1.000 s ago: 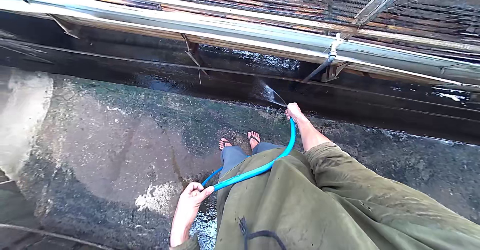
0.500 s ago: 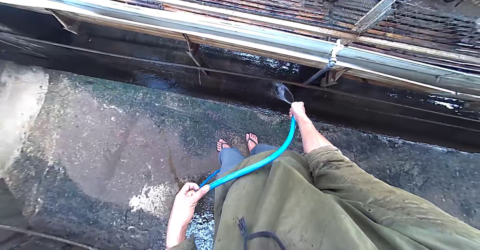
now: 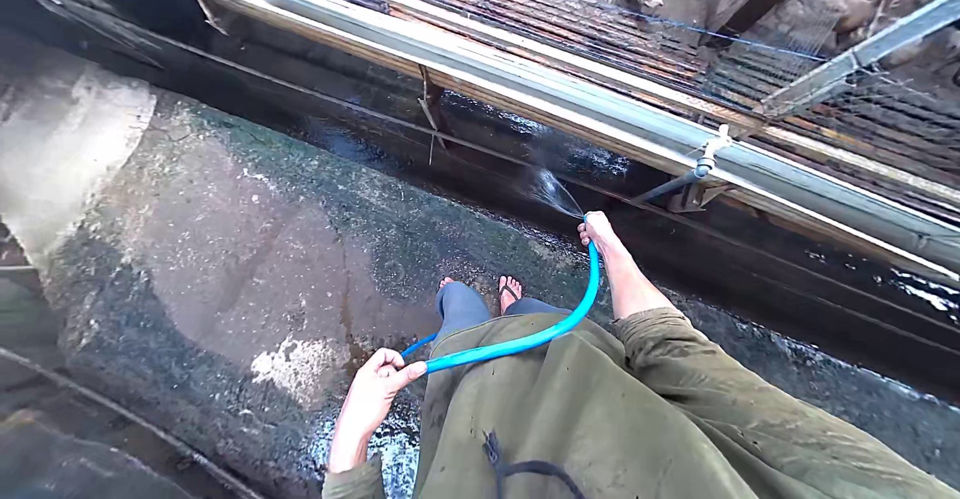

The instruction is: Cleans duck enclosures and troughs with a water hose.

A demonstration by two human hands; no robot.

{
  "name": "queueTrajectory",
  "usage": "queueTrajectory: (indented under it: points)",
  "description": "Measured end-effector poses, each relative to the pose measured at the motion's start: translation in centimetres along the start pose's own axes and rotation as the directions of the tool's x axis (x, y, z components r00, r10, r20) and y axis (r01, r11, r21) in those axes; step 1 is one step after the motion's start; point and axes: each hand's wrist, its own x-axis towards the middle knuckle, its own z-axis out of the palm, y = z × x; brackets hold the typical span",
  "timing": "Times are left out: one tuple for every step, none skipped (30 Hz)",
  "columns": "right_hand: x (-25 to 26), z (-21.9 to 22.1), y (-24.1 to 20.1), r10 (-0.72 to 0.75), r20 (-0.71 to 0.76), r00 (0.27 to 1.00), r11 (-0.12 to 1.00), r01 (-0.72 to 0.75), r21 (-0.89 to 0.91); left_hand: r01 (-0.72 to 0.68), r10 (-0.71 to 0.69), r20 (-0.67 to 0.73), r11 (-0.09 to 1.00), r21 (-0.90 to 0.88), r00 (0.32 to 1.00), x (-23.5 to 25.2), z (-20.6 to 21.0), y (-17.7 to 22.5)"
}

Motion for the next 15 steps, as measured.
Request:
queueTrajectory:
  points:
    - [-0.1,0.8,-0.4,-0.002,0.013,1.000,1.000,0.002,-0.017,0.011,-0.011,-0.003,1.000,-0.004,1.000,-0.1,-0.2,-0.1]
    - [-0.1,1.6,-0.8,-0.007,0.027,1.000,0.999,0.008,-0.037,0.019,-0.019,-0.007,1.000,-0.005,1.000,-0.1,-0.4,-0.3]
    - [0.0,2.4,-1.3,-0.012,0.038,0.999,0.998,0.014,-0.057,0.025,-0.026,-0.010,1.000,-0.010,1.000,-0.1,-0.6,-0.4]
    - [0.2,3.1,-1.6,-0.016,0.052,0.999,0.997,0.020,-0.075,0.028,-0.028,-0.015,0.999,-0.019,0.999,-0.1,-0.9,-0.5]
    - [0.3,3.9,-2.0,-0.019,0.071,0.997,0.995,0.026,-0.092,0.030,-0.031,-0.022,0.999,-0.029,0.999,-0.1,-1.1,-0.6]
    - [0.4,4.8,-2.4,-0.022,0.092,0.996,0.994,0.032,-0.106,0.032,-0.033,-0.028,0.999,-0.038,0.999,0.0,-1.5,-0.6]
    - [0.5,5.7,-2.8,-0.026,0.109,0.994,0.992,0.039,-0.118,0.036,-0.037,-0.034,0.998,-0.047,0.999,0.1,-1.9,-0.7]
    - [0.4,6.6,-3.2,-0.032,0.122,0.992,0.991,0.048,-0.127,0.042,-0.044,-0.039,0.998,-0.053,0.998,0.3,-2.2,-0.7]
    - [0.3,7.6,-3.7,-0.038,0.133,0.990,0.989,0.056,-0.136,0.048,-0.051,-0.043,0.997,-0.063,0.998,0.5,-2.6,-0.8]
    - [0.3,8.7,-4.2,-0.041,0.140,0.989,0.988,0.062,-0.144,0.051,-0.055,-0.045,0.996,-0.074,0.997,0.8,-3.1,-0.8]
    - [0.2,9.7,-4.7,-0.047,0.143,0.989,0.986,0.069,-0.151,0.055,-0.059,-0.045,0.995,-0.086,0.997,1.1,-3.5,-0.9]
    - [0.2,10.7,-5.1,-0.057,0.146,0.988,0.984,0.080,-0.156,0.056,-0.060,-0.044,0.994,-0.096,0.997,1.5,-4.1,-1.0]
    - [0.2,11.7,-5.5,-0.069,0.142,0.987,0.983,0.092,-0.159,0.055,-0.059,-0.039,0.993,-0.101,0.997,1.9,-4.8,-1.2]
    - [0.1,12.7,-5.9,-0.079,0.136,0.988,0.981,0.102,-0.165,0.053,-0.057,-0.039,0.993,-0.106,0.998,2.4,-5.5,-1.4]
    - [0.2,13.7,-6.2,-0.086,0.126,0.988,0.979,0.108,-0.174,0.053,-0.058,-0.040,0.992,-0.115,0.998,3.0,-6.4,-1.5]
